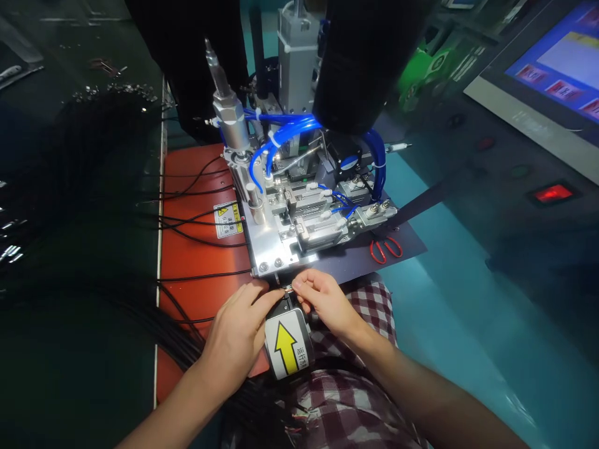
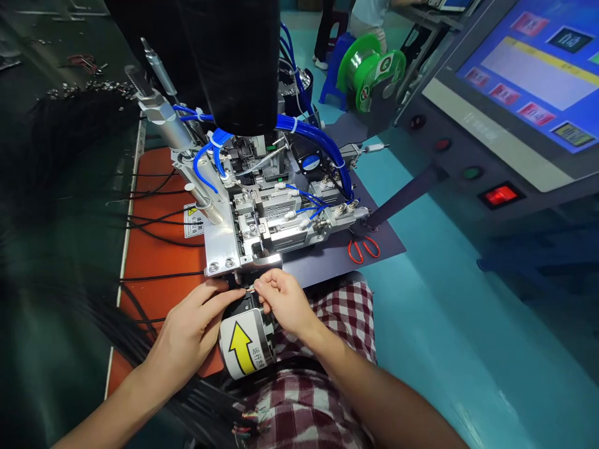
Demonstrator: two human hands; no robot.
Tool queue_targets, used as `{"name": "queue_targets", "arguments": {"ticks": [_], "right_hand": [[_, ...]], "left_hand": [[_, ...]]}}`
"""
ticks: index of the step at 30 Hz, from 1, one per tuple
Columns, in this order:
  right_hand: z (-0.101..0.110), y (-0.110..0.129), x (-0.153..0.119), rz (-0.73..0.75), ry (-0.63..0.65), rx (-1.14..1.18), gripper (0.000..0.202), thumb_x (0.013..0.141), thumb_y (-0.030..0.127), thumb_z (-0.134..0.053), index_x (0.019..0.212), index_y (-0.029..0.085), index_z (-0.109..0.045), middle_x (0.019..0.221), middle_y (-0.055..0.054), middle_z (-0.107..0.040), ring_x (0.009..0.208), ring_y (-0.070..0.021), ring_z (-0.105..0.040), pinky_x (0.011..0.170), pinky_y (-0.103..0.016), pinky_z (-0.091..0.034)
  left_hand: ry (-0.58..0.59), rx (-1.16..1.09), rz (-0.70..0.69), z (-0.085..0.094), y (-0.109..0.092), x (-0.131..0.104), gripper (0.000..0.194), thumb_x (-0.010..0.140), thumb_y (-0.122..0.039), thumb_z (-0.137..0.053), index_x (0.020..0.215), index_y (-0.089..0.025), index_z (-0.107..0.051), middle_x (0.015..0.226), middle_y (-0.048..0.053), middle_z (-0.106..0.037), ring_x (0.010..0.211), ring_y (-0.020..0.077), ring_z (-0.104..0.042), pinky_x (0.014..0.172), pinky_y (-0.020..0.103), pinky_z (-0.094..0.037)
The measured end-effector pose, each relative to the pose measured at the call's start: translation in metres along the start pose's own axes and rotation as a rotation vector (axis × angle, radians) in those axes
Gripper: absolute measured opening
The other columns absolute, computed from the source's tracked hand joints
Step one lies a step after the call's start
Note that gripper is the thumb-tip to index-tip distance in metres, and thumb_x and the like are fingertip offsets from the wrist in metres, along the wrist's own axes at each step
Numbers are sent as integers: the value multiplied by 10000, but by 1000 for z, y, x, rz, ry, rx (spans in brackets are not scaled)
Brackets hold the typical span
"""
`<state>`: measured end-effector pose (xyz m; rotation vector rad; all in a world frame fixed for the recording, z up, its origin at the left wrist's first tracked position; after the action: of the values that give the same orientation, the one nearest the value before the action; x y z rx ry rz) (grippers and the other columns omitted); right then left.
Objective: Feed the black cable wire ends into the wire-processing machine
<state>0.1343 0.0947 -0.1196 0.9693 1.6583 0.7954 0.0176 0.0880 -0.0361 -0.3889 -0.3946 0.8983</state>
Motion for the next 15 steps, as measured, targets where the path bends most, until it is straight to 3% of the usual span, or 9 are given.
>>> {"name": "queue_targets", "arguments": {"ticks": [5,10,15], "right_hand": [[-4,-9,1,-97,52,126,309,713,409,-655,607,163,-502,471,72,-435,440,-72,-322,481,-227,-248],[-2,-6,1,-38,47,101,277,735,400,-654,681,162,-523,512,68,-475,454,-77,-365,497,-226,-272],[-1,-6,1,-15,38,59,287,743,423,-648,700,172,-515,530,63,-486,446,-82,-386,486,-233,-287]], "left_hand": [[-1,22,-12,0,-3,-3,304,842,-31,-403,1046,-113,-612,943,106,-578,848,206,-550,722,329,-515],[42,281,13,-3,-9,-7,352,843,-51,-404,1133,-141,-582,956,120,-560,837,260,-528,677,414,-492],[90,76,111,-7,-3,-7,328,852,-63,-403,1121,-134,-576,929,94,-565,833,212,-545,695,335,-513]]}}
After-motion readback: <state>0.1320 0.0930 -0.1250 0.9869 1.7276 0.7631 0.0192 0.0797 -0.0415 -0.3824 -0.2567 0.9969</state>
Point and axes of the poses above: each hand's wrist, its own x-axis towards the middle knuckle, its own z-axis out of the back of the hand, y = z × x, the point moved 8 cm from there along x, towards the middle knuckle
